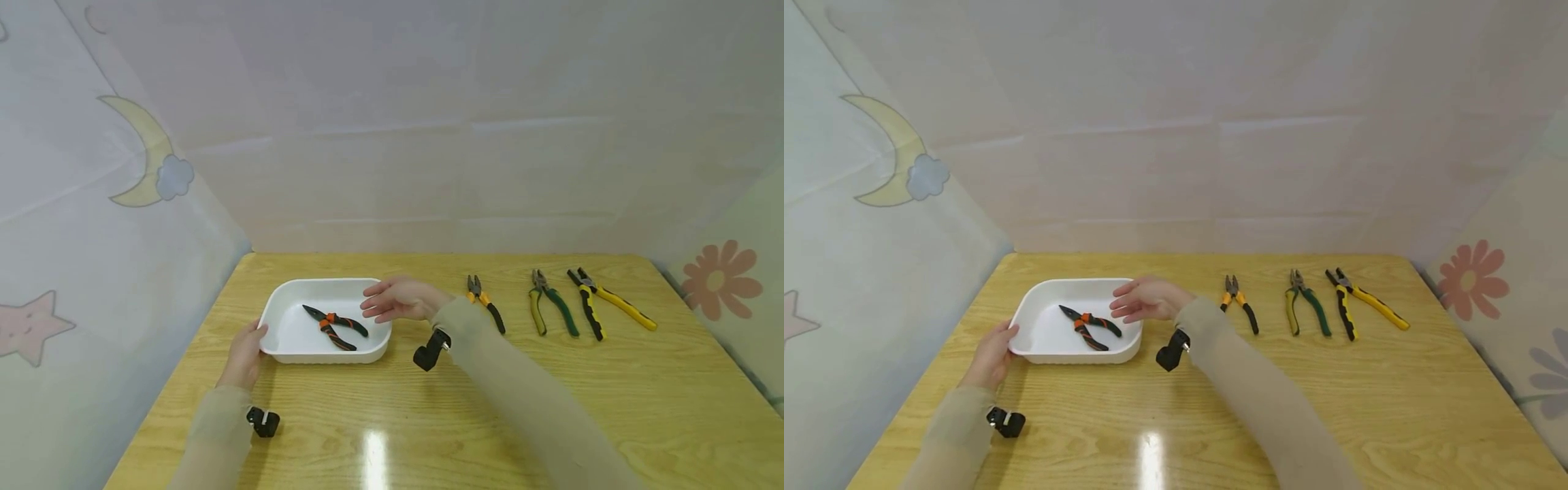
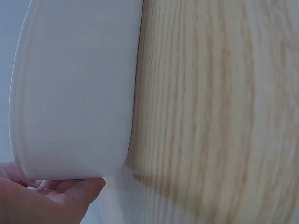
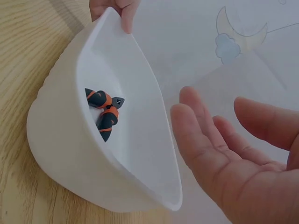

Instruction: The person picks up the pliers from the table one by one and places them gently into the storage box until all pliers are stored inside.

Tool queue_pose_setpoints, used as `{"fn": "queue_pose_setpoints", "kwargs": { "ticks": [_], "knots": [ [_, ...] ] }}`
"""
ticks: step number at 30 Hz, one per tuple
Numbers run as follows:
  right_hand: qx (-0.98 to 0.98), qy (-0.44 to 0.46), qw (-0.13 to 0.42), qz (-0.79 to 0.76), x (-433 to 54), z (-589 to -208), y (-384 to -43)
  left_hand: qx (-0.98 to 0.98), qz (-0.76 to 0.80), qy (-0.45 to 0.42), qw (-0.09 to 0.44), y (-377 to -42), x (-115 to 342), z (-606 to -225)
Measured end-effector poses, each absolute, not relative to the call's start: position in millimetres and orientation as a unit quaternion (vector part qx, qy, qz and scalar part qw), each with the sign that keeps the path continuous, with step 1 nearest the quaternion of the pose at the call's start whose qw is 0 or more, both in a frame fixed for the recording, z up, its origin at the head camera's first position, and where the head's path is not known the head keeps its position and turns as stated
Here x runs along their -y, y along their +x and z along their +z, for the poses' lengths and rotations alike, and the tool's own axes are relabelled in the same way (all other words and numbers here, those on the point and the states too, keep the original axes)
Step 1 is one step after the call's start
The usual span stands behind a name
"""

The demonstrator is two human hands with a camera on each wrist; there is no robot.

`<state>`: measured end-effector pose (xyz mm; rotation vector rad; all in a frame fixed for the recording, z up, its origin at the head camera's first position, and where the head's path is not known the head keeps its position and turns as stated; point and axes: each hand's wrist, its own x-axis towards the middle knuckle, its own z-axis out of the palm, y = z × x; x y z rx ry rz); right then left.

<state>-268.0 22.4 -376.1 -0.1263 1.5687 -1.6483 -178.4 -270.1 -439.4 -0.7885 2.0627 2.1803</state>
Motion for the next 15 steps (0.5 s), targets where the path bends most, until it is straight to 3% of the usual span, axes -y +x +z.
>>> {"fn": "queue_pose_setpoints", "kwargs": {
  "ticks": [15],
  "knots": [
    [-0.634, -0.069, 0.389, -0.665, -69, -374, -267, -0.674, 0.693, -0.257, 0.015, -177, 269, -438]
  ]
}}
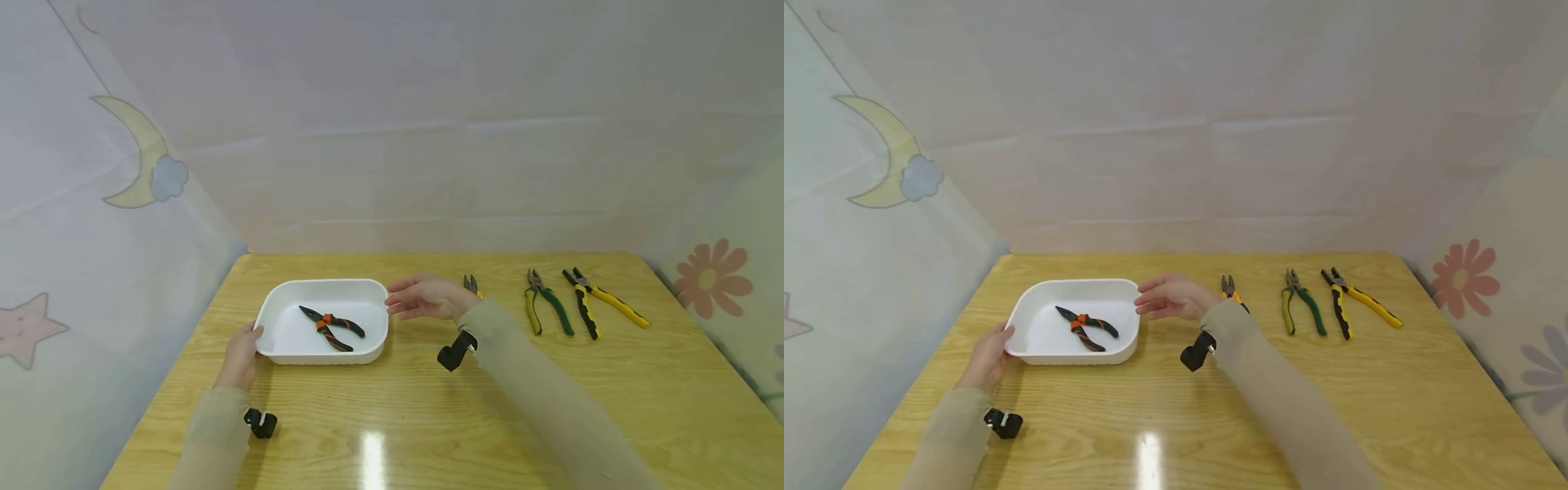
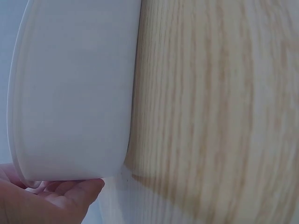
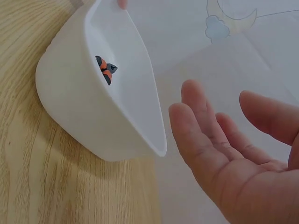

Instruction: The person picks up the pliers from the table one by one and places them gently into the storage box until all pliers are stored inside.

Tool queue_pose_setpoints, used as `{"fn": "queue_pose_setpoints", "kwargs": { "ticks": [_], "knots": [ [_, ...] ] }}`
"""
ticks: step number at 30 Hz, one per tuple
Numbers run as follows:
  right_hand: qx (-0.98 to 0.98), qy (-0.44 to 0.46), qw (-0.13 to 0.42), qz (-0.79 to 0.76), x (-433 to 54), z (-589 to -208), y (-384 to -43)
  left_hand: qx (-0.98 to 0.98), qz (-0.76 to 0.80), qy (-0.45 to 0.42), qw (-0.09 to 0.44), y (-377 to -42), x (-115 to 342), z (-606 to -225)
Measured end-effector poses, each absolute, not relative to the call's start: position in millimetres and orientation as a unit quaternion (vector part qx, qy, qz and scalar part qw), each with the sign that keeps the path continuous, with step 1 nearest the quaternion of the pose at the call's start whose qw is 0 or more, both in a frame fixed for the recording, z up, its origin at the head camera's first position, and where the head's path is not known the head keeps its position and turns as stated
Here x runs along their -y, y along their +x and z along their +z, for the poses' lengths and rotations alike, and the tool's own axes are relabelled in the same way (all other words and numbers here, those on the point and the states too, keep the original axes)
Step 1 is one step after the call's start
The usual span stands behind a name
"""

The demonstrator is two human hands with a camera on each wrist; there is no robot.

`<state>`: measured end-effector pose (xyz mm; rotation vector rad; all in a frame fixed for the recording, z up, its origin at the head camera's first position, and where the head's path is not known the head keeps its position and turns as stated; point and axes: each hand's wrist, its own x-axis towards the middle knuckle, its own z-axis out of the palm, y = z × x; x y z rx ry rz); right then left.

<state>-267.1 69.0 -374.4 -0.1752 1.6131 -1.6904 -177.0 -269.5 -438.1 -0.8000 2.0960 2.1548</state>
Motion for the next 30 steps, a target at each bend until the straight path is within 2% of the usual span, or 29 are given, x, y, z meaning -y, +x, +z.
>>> {"fn": "queue_pose_setpoints", "kwargs": {
  "ticks": [9, 23, 30],
  "knots": [
    [-0.632, -0.066, 0.379, -0.673, -86, -377, -266, -0.677, 0.690, -0.256, 0.018, -177, 269, -440],
    [-0.668, -0.070, 0.332, -0.663, -114, -377, -262, -0.665, 0.696, -0.270, 0.004, -178, 269, -439],
    [-0.662, -0.077, 0.332, -0.668, -127, -378, -262, -0.667, 0.695, -0.268, -0.003, -178, 268, -440]
  ]
}}
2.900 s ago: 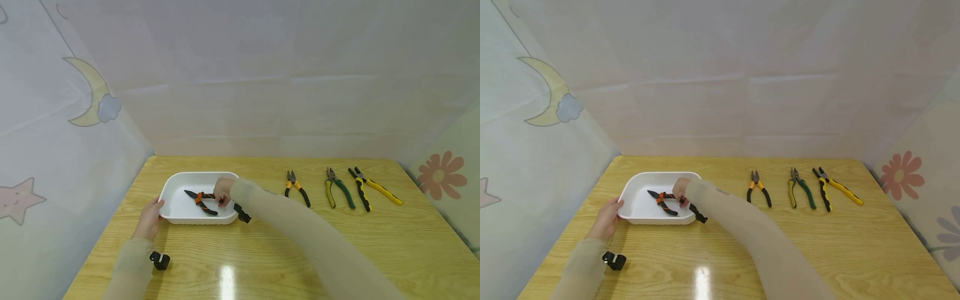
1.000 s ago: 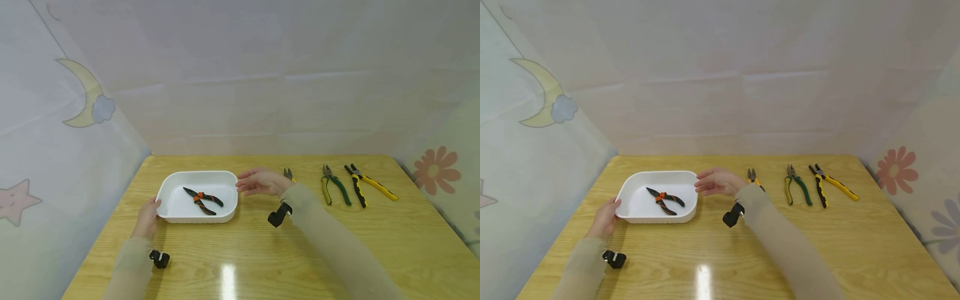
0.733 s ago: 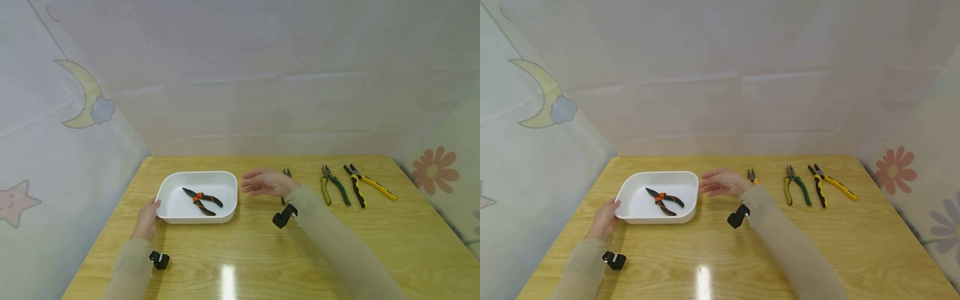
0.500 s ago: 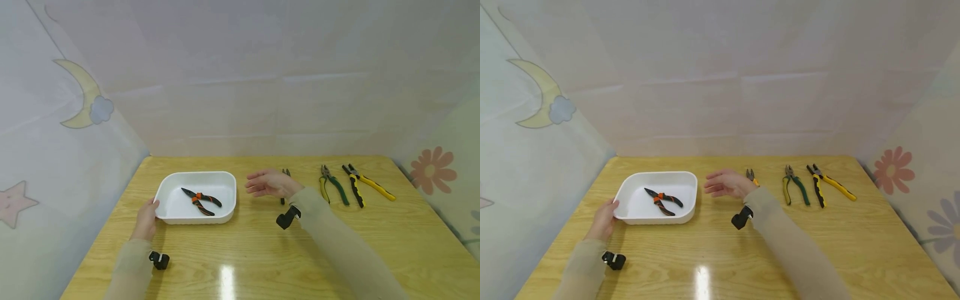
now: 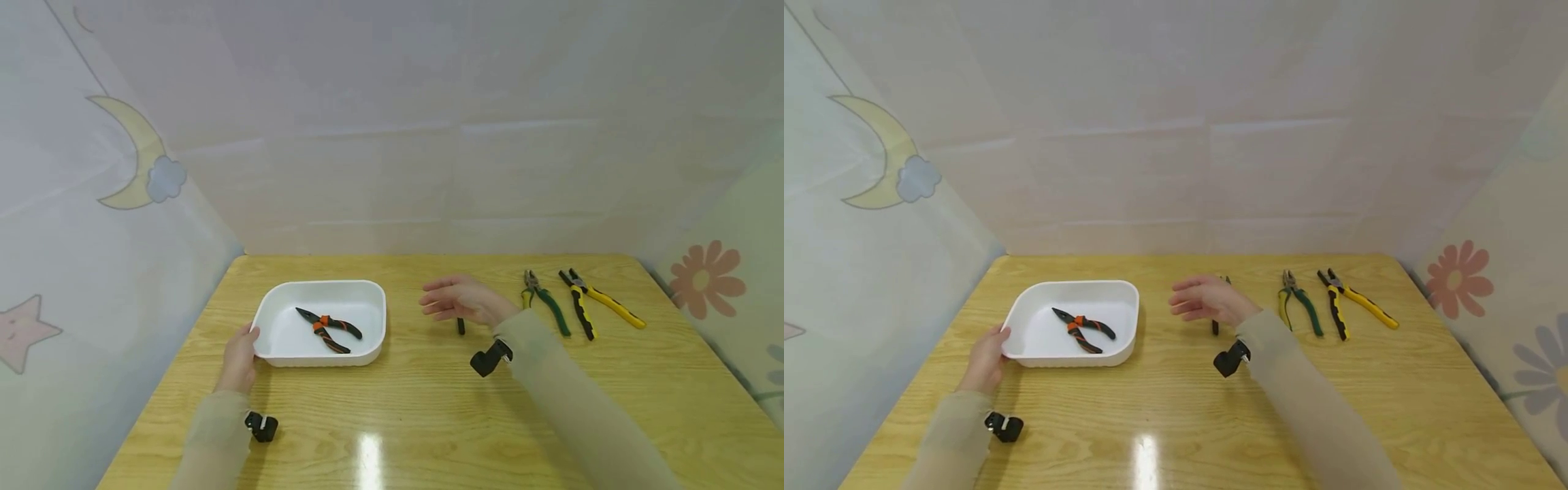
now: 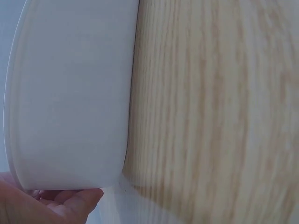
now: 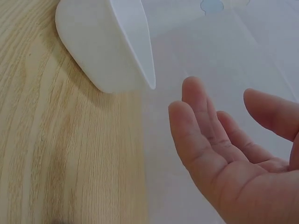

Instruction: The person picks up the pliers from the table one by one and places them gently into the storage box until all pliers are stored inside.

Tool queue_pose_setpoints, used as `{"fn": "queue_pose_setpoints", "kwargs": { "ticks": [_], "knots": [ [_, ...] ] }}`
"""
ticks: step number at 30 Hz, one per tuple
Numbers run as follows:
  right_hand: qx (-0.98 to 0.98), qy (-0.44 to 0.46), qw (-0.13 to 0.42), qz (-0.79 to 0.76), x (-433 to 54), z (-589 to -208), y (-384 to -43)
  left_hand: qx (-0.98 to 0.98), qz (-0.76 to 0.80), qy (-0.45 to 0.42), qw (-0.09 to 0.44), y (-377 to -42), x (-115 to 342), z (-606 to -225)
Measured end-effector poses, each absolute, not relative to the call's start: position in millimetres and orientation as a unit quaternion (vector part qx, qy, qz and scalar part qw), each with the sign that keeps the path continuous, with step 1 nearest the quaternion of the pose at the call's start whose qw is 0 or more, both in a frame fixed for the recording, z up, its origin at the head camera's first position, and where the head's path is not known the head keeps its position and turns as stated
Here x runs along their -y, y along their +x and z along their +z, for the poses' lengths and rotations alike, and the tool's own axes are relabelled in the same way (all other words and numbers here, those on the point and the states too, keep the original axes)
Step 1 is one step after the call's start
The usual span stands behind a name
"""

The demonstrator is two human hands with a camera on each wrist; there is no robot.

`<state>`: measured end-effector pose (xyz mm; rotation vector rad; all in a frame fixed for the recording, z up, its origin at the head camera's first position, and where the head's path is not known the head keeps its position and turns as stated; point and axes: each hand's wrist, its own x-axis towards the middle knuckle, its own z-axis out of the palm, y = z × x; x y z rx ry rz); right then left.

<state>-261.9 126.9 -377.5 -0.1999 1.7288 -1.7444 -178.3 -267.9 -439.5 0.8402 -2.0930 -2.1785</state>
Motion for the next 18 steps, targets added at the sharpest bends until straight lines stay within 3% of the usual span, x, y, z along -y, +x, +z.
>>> {"fn": "queue_pose_setpoints", "kwargs": {
  "ticks": [18],
  "knots": [
    [-0.679, -0.063, 0.295, -0.669, -167, -385, -258, 0.665, -0.694, 0.275, 0.014, -175, 266, -438]
  ]
}}
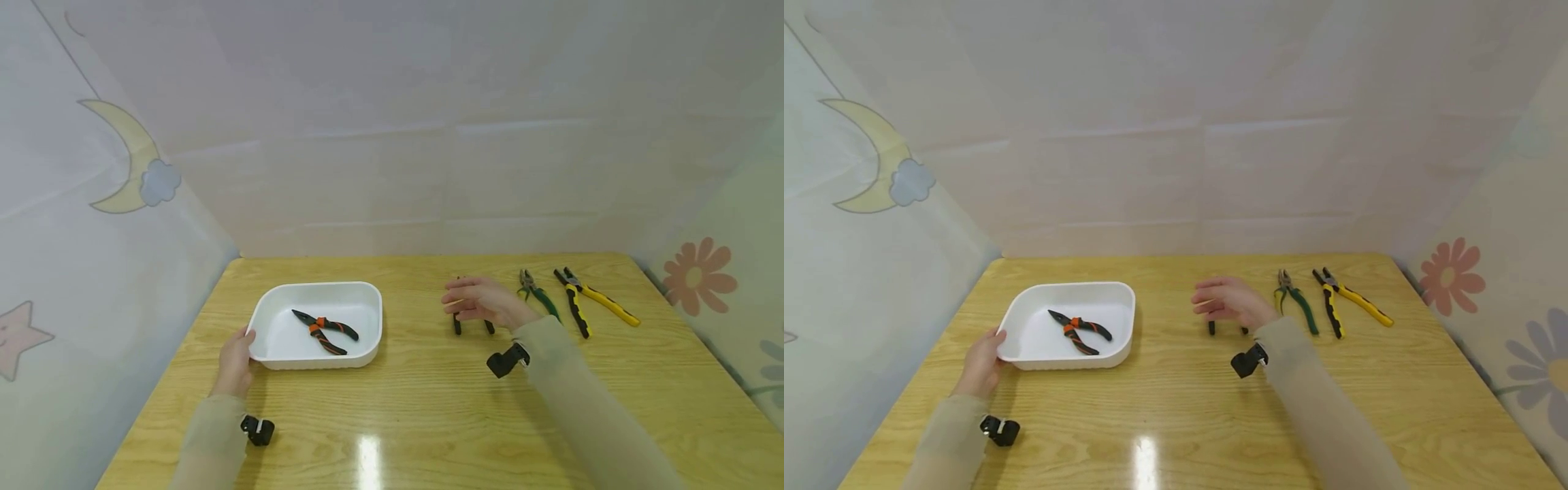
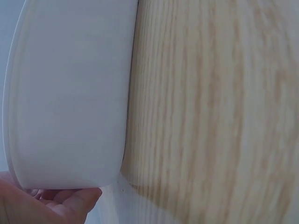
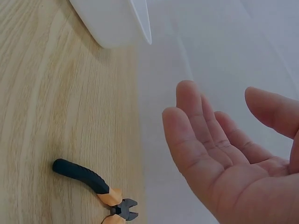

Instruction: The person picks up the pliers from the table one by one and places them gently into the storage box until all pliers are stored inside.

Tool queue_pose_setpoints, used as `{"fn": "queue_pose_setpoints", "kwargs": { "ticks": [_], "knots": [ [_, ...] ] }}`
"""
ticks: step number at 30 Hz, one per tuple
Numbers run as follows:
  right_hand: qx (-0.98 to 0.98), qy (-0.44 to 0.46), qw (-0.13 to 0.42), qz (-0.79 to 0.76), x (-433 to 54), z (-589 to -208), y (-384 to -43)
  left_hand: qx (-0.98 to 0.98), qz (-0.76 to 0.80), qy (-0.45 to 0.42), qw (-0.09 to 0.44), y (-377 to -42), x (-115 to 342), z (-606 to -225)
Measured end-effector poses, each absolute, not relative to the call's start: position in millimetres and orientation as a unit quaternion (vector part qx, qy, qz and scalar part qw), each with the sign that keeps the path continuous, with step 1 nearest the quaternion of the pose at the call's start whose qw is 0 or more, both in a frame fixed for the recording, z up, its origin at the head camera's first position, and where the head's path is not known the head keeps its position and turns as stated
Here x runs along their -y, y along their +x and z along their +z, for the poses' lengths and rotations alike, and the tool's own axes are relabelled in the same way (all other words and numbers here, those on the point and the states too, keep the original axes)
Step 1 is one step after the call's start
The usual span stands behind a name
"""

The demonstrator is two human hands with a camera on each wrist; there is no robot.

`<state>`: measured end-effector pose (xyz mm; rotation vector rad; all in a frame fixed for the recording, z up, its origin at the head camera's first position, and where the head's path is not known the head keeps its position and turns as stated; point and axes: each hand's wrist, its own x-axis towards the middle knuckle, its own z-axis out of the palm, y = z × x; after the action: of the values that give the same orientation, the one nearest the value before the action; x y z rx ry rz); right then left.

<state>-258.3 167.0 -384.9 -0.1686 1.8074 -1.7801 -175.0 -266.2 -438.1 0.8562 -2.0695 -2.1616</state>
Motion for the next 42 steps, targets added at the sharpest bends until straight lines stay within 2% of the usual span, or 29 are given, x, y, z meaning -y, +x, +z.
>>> {"fn": "queue_pose_setpoints", "kwargs": {
  "ticks": [24, 42],
  "knots": [
    [-0.678, -0.045, 0.296, -0.671, -200, -391, -254, 0.673, -0.690, 0.267, 0.010, -172, 270, -437],
    [-0.724, -0.028, 0.276, -0.632, -218, -399, -247, 0.667, -0.697, 0.263, 0.009, -170, 271, -439]
  ]
}}
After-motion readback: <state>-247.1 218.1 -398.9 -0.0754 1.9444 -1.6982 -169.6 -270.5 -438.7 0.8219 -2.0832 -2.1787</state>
